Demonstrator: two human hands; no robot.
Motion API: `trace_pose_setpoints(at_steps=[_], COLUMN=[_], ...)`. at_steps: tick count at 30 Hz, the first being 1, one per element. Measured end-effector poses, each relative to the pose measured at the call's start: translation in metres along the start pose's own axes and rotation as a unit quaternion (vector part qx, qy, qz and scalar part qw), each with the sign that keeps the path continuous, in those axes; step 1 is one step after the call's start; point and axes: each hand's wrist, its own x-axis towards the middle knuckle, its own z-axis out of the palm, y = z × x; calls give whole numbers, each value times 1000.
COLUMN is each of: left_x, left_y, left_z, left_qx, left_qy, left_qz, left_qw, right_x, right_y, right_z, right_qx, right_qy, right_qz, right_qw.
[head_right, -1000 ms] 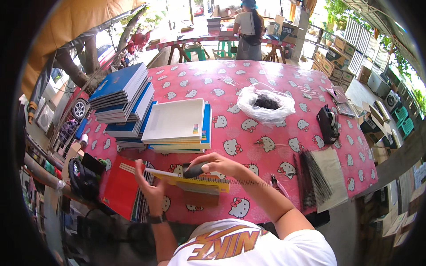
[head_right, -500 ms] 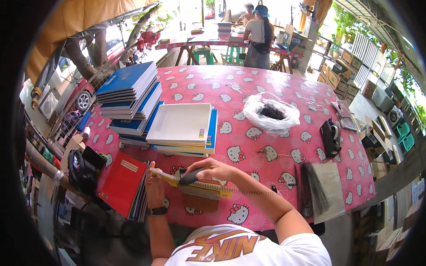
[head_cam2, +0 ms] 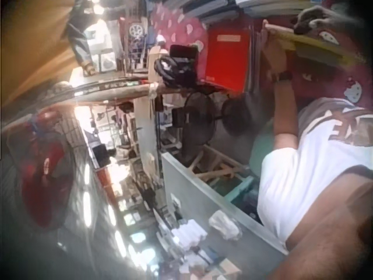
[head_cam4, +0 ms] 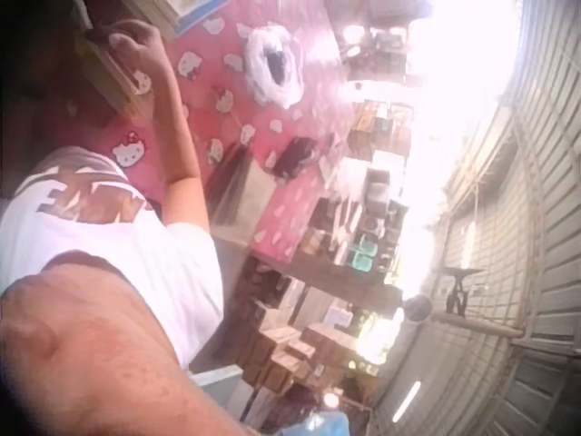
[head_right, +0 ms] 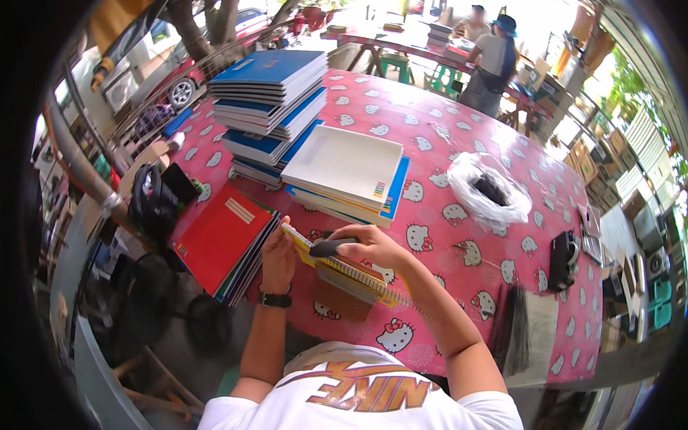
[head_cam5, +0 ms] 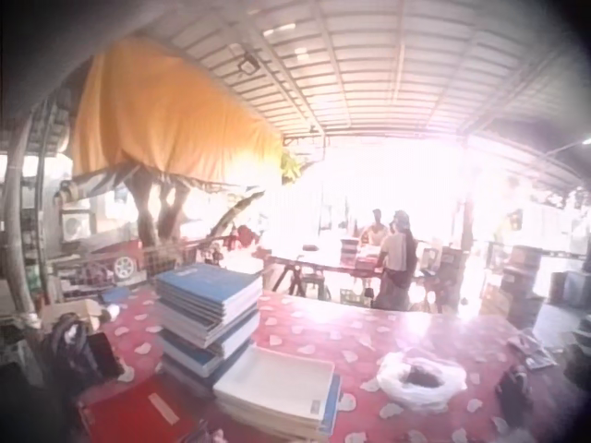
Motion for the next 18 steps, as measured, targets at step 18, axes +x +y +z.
trace_pose_setpoints(at_steps=[18], left_x=[-4], left_y=[-1], left_z=[9], left_qx=[-1], left_qy=[-66], left_qz=[13], left_qw=[998], right_x=[19], right_y=[-6], right_z=[-4], right_qx=[111], right_qy=[-60], right_qz=[-30], right_qw=[992])
